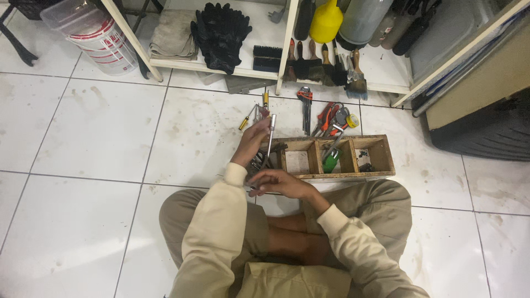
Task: The person sits on the floor and organizes various tools, including a tire valve removal tool, screwdrivers, and pliers, into a wooden compartmentalized box. They pick up items from the floor and place them into specific sections of the box.
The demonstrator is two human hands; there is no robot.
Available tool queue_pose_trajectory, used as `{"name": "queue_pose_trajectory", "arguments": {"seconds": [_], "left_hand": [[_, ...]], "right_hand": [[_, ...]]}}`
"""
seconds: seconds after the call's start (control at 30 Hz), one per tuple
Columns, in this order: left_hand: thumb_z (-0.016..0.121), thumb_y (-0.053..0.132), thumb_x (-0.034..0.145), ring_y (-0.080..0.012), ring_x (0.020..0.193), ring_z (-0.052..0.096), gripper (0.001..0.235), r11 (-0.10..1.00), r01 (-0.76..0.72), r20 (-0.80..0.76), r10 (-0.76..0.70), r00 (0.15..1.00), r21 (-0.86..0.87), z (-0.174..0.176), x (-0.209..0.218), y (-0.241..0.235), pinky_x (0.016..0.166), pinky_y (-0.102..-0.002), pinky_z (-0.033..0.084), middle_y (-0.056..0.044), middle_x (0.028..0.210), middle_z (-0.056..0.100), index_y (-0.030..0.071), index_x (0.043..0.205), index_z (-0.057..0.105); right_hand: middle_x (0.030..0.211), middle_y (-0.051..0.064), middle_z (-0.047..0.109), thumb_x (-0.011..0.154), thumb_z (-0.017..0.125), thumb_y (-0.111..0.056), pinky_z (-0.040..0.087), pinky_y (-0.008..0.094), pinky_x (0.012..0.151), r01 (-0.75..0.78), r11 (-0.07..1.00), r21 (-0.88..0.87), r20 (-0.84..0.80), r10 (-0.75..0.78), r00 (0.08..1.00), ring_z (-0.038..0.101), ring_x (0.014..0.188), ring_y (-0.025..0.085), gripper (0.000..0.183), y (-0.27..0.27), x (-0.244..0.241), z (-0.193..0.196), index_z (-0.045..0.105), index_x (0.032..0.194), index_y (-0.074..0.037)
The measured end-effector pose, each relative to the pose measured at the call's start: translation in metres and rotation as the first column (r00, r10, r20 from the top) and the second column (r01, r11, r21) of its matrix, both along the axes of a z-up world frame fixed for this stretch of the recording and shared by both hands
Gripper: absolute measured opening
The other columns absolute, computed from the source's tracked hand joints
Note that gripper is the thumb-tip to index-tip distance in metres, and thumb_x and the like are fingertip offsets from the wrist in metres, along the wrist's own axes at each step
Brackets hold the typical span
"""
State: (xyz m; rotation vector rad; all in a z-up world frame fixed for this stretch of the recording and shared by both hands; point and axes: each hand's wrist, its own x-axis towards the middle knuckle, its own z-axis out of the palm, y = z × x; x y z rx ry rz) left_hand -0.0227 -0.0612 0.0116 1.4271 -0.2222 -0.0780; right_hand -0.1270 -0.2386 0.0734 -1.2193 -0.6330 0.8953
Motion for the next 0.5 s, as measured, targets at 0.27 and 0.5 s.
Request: {"name": "queue_pose_trajectory", "arguments": {"seconds": [0.27,0.5], "left_hand": [[0.058,0.033,0.105,-0.0462,0.138,0.046,0.050,0.978,0.206,-0.342,-0.202,0.918,-0.025,0.050,-0.025,0.016,0.107,-0.053,0.048,-0.028,0.150,0.050,0.001,0.144,0.057],[0.059,0.029,0.103,-0.0529,0.146,0.033,0.054,0.927,0.367,-0.367,-0.319,0.874,0.070,0.084,-0.041,0.028,0.118,-0.061,0.034,-0.035,0.159,0.033,-0.006,0.143,0.053]], "right_hand": [[0.115,0.015,0.070,0.105,0.057,-0.005,0.058,0.041,0.099,0.132,0.991,0.010,-0.097,-0.130,0.987,0.069,0.109,0.024,0.043,0.034,0.026,-0.028,0.049,0.147,-0.004],[0.124,0.016,0.068,0.105,0.056,-0.005,0.059,0.038,0.093,0.202,0.979,-0.004,-0.024,-0.202,0.979,0.067,0.111,0.026,0.050,0.031,0.032,-0.029,0.043,0.152,-0.007]]}}
